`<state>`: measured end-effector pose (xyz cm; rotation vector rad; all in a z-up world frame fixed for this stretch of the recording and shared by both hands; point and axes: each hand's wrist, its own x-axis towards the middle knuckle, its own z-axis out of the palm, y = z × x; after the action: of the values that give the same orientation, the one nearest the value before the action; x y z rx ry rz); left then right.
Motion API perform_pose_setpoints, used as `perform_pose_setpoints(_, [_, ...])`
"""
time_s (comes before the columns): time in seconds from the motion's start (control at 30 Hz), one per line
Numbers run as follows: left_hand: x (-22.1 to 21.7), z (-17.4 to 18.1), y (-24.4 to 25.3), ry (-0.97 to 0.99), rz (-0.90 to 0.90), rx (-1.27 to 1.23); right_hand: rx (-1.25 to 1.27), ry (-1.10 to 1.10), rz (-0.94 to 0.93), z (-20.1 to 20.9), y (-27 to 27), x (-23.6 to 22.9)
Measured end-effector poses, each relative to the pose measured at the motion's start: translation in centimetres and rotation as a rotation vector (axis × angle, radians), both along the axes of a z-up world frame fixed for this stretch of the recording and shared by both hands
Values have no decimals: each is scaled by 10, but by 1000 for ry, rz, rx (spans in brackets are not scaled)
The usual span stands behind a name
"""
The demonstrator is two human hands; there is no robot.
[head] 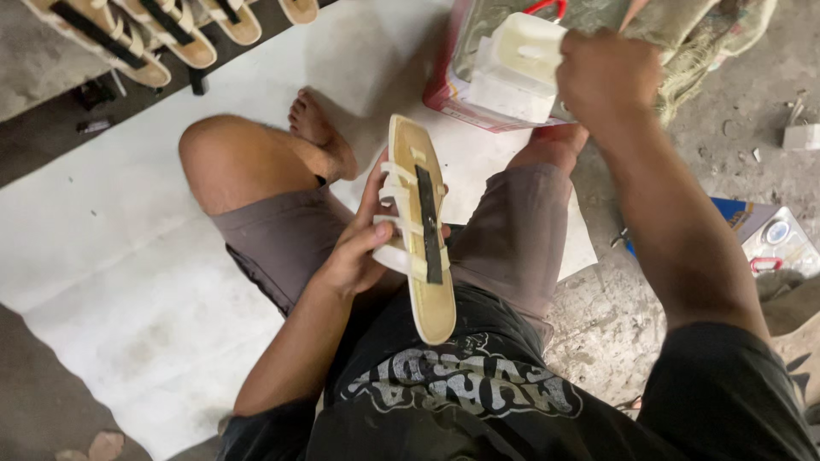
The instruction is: The person sits on the floor and applies a white adhesive to the sole of a beige sandal using a toothbrush. They repeatedly dip the brush into a container and spread the glue along the sole, then place the sandal on a nearby rack.
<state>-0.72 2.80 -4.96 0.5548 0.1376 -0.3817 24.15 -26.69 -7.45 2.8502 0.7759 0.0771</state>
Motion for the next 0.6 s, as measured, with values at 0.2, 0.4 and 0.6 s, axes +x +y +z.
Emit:
perform_pose_setpoints(0.2, [11, 4, 3, -93, 166, 314, 160, 80, -74, 62, -22, -73])
perform_pose_setpoints(0.4, [13, 25, -10, -164, 119, 435, 1108, 619, -24, 80, 9, -157])
perform_pose_setpoints(0.6, [9, 40, -18, -242, 70, 488, 1213, 494, 72, 71, 33, -181])
